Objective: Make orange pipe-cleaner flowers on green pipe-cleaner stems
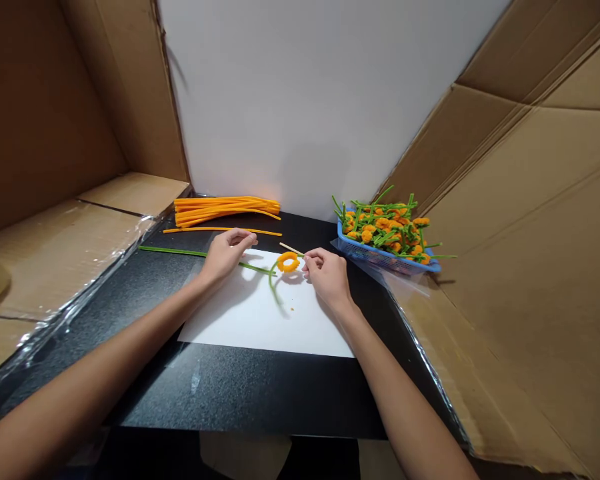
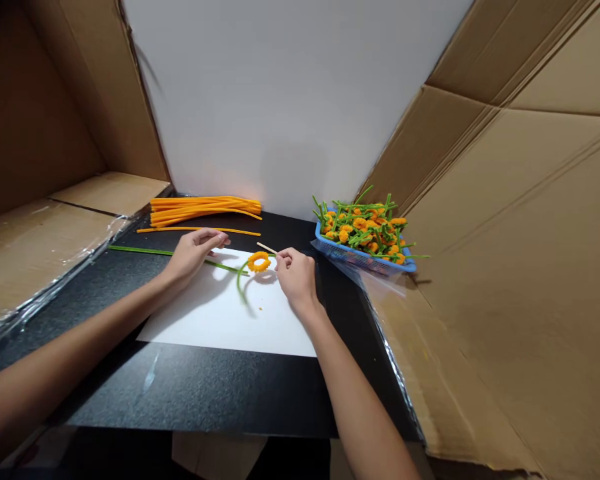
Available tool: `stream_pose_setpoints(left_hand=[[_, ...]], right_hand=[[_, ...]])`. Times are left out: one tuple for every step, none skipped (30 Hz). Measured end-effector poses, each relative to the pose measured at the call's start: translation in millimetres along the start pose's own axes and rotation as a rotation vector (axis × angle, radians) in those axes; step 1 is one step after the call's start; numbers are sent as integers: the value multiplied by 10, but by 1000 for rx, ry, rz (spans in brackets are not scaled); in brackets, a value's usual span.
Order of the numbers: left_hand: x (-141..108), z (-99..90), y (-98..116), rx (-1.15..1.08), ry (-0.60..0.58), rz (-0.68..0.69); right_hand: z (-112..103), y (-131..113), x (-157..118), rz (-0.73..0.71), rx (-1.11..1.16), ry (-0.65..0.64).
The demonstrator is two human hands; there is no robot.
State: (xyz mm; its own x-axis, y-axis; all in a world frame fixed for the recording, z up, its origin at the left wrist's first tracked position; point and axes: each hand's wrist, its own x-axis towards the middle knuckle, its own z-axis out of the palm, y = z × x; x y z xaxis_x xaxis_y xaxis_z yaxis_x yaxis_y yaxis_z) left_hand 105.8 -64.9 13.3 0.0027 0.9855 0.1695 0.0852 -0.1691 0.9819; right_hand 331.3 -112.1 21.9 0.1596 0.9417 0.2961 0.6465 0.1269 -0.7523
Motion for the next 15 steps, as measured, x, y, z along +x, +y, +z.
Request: stream_pose_setpoints(left_hand=[[-19, 14, 11, 59, -71, 12], [-41, 29, 21, 118, -141, 25], [-63, 45, 27, 169, -205, 36], [-85, 63, 29, 202, -251, 40], [-106, 81, 27, 214, -274, 37], [-126, 98, 24, 209, -277, 28], [-144, 113, 20, 195, -269, 17], [-161, 126, 18, 178, -258, 5], [-175, 134, 19, 168, -251, -4], [-188, 140, 23, 169, -245, -10], [-201, 144, 31, 189, -241, -3], [-213, 145, 39, 229, -231, 21], [-225, 147, 49, 286, -215, 59], [-236, 148, 57, 348, -194, 108], [-246, 150, 63, 404, -172, 156]], right_hand=[[8, -8, -7, -3, -6, 6], [14, -18, -14, -6, -9, 12], [19, -29, -22, -10, -12, 20], [24, -44, -30, -16, -15, 27], [30, -60, -39, -25, -17, 31], [37, -78, -50, -38, -21, 32], [46, -96, -63, -52, -24, 32], [56, -113, -75, -66, -26, 31], [67, -127, -88, -80, -26, 27], [77, -139, -99, -93, -25, 21], [86, -147, -109, -106, -29, 12], [93, -152, -116, -119, -43, 0], [97, -155, -122, -130, -69, -14], [97, -157, -125, -138, -103, -30], [95, -160, -128, -142, -139, -47]])
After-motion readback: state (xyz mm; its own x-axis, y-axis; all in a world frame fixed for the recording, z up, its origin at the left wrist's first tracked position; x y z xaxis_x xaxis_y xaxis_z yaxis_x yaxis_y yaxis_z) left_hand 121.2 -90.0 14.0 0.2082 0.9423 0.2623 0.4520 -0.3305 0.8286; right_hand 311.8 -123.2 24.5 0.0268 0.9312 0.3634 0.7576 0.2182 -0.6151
